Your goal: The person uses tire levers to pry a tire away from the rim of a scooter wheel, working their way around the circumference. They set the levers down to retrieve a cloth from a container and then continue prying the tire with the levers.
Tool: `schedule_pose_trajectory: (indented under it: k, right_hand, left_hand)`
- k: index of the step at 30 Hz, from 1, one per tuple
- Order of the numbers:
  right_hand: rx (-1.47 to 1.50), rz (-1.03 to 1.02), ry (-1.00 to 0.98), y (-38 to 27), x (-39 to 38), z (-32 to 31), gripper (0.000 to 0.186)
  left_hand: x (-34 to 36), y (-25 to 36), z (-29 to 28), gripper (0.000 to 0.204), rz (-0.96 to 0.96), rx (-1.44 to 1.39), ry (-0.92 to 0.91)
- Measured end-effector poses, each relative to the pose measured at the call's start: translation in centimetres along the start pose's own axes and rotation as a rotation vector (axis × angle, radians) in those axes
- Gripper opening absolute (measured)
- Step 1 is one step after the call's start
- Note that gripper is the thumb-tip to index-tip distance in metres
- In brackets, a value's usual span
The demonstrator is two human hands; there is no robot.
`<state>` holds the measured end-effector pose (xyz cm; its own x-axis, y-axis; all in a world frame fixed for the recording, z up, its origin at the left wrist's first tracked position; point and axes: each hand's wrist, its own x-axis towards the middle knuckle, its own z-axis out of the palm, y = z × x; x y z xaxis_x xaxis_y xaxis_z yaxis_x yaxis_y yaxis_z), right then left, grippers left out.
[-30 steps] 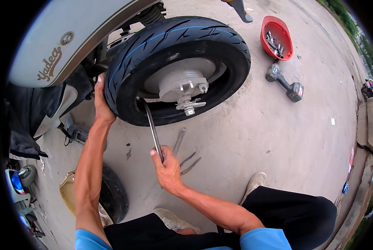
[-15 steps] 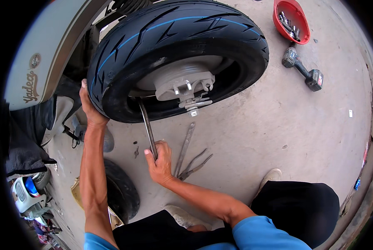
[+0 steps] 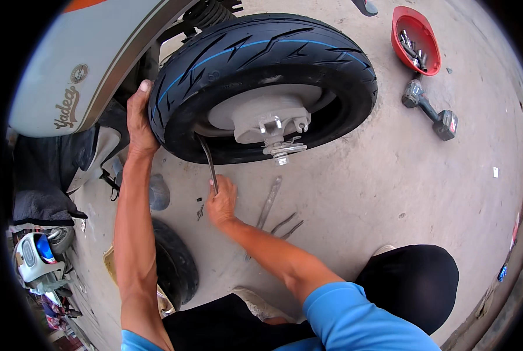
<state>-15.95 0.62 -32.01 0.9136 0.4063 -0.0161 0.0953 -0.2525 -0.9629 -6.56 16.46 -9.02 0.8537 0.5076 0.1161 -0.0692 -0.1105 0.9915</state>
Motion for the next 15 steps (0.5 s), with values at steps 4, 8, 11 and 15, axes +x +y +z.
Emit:
schedule_pose_trajectory:
  k: [4, 8, 11, 15]
  right_hand:
    - [0.144, 0.168, -0.179, -1.1, -0.7, -4.4, 0.016]
    - [0.184, 0.214, -0.285, -5.0, -2.6, -10.5, 0.023]
    - [0.212, 0.253, -0.383, -8.9, -3.4, -14.6, 0.028]
    - [0.287, 0.214, -0.492, -13.2, -3.0, -17.9, 0.038]
  left_hand:
    - [-1.0, 0.5, 1.2, 0.064, 0.061, 0.078, 0.080]
    - [-2.8, 1.1, 2.7, 0.071, 0.117, 0.018, 0.103]
    - [-3.9, 1.7, 3.2, 0.078, -0.044, -0.016, 0.075]
    - [-3.9, 1.8, 3.1, 0.074, -0.140, -0.054, 0.103]
